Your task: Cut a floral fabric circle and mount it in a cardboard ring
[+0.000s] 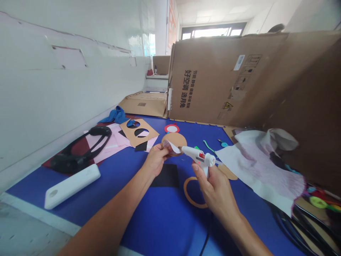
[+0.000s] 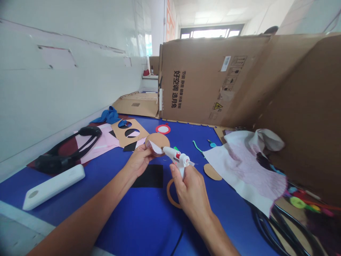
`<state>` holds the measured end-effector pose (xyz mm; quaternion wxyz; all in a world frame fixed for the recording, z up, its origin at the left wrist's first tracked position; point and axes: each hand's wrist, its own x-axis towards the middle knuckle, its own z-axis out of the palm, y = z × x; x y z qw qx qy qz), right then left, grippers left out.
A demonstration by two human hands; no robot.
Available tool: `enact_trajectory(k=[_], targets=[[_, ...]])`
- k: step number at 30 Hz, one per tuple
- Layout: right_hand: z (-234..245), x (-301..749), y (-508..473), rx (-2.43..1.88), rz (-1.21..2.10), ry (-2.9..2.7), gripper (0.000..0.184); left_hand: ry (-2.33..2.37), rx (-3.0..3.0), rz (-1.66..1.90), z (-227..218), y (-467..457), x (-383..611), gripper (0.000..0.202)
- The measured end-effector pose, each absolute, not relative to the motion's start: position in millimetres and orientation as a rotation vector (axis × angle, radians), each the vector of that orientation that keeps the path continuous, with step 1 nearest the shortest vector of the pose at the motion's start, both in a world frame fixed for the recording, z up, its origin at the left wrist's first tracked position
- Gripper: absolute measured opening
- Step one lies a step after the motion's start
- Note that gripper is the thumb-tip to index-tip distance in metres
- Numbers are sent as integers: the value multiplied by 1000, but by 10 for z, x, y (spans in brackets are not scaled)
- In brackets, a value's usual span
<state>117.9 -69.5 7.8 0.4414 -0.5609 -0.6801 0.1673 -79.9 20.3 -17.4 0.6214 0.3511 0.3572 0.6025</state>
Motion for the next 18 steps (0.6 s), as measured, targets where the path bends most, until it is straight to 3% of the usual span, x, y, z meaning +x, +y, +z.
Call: enact_trajectory(k=[11,18], targets=[[64,1184,-696,-1398,418,-1707,47,820,839,1366,-190,196,-780,33],[76,1177,-697,-1395,411,-1715,45,812,875,1351,-155,159,-736,40]])
